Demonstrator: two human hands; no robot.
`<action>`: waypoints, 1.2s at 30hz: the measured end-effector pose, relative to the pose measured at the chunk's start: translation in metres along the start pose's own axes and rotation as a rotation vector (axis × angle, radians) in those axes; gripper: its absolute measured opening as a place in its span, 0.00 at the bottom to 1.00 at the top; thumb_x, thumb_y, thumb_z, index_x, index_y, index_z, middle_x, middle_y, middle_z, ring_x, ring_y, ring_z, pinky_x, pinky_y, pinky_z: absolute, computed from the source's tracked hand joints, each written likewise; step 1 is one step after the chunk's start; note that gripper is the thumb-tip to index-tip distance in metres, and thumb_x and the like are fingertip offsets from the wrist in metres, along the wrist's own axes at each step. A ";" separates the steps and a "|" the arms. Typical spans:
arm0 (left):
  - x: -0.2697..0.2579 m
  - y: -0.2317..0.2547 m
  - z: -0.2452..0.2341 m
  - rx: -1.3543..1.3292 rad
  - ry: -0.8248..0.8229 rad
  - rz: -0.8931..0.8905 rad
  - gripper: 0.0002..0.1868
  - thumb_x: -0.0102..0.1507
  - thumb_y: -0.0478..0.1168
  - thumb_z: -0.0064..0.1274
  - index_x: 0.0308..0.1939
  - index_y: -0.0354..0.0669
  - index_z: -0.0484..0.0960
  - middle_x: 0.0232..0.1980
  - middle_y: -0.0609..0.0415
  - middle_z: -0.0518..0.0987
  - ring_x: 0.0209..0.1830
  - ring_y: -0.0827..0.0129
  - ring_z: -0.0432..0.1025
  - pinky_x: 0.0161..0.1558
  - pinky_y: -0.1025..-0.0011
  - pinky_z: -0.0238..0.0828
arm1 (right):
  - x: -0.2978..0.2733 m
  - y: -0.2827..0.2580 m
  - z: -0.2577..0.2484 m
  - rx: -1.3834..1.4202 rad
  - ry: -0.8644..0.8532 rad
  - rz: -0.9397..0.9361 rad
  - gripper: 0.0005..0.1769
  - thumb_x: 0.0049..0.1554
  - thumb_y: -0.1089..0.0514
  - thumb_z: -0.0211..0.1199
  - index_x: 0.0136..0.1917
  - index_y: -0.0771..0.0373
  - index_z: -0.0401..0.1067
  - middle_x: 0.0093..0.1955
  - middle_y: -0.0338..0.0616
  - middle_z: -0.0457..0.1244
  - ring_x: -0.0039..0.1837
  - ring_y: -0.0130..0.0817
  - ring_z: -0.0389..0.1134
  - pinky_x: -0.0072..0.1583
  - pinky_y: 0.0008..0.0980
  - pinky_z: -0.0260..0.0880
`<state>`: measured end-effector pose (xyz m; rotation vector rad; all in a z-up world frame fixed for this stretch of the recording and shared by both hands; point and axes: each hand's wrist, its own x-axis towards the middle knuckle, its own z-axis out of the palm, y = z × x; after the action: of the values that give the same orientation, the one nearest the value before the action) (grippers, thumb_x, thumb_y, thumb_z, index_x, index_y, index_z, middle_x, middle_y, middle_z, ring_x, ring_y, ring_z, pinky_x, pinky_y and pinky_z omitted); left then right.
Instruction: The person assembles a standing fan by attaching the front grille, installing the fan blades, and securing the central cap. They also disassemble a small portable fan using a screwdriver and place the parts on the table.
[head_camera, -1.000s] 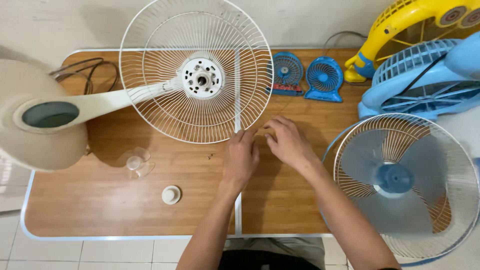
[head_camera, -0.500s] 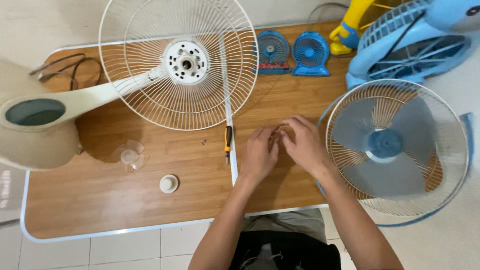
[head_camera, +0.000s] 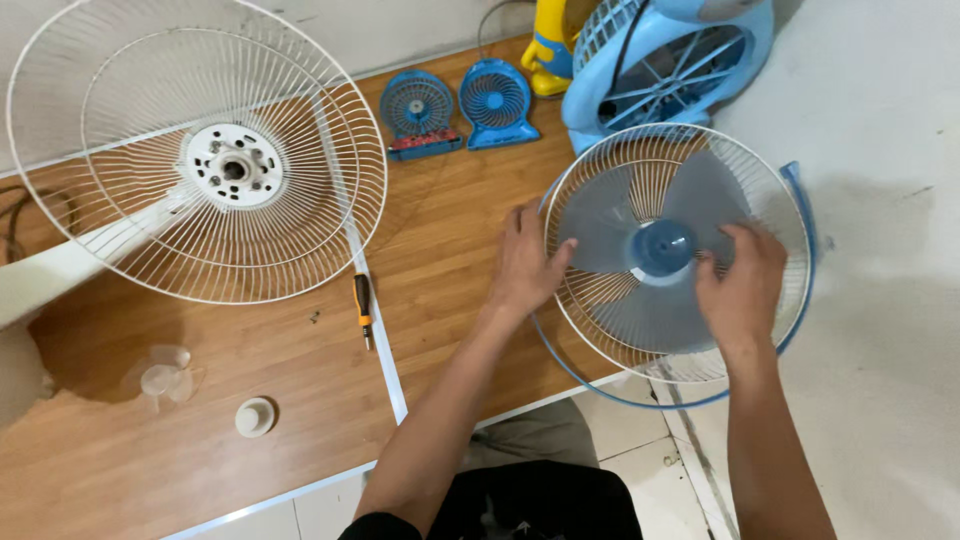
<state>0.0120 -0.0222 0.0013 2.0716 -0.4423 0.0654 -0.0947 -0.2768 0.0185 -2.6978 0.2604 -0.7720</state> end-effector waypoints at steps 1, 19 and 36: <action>0.006 0.002 0.003 0.072 -0.014 -0.025 0.42 0.59 0.43 0.64 0.72 0.35 0.59 0.68 0.28 0.65 0.66 0.34 0.62 0.64 0.49 0.61 | -0.002 0.014 -0.007 -0.019 0.001 0.039 0.22 0.57 0.66 0.66 0.65 0.66 0.71 0.69 0.57 0.62 0.74 0.57 0.59 0.75 0.50 0.55; 0.034 -0.016 0.051 0.193 0.019 -0.129 0.25 0.63 0.31 0.51 0.66 0.36 0.70 0.56 0.30 0.76 0.52 0.34 0.73 0.52 0.46 0.70 | -0.046 0.105 -0.016 0.131 0.013 0.649 0.27 0.60 0.70 0.58 0.72 0.68 0.65 0.51 0.59 0.68 0.51 0.49 0.72 0.56 0.44 0.71; -0.015 -0.008 -0.032 0.123 0.129 -0.040 0.25 0.61 0.27 0.47 0.64 0.33 0.70 0.52 0.31 0.76 0.49 0.34 0.72 0.48 0.46 0.68 | -0.042 0.031 -0.029 0.214 0.209 0.371 0.29 0.59 0.76 0.51 0.73 0.74 0.64 0.60 0.61 0.67 0.55 0.47 0.71 0.60 0.41 0.69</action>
<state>0.0047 0.0128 0.0077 2.1814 -0.3243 0.2059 -0.1489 -0.3026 0.0105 -2.2767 0.6660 -0.9054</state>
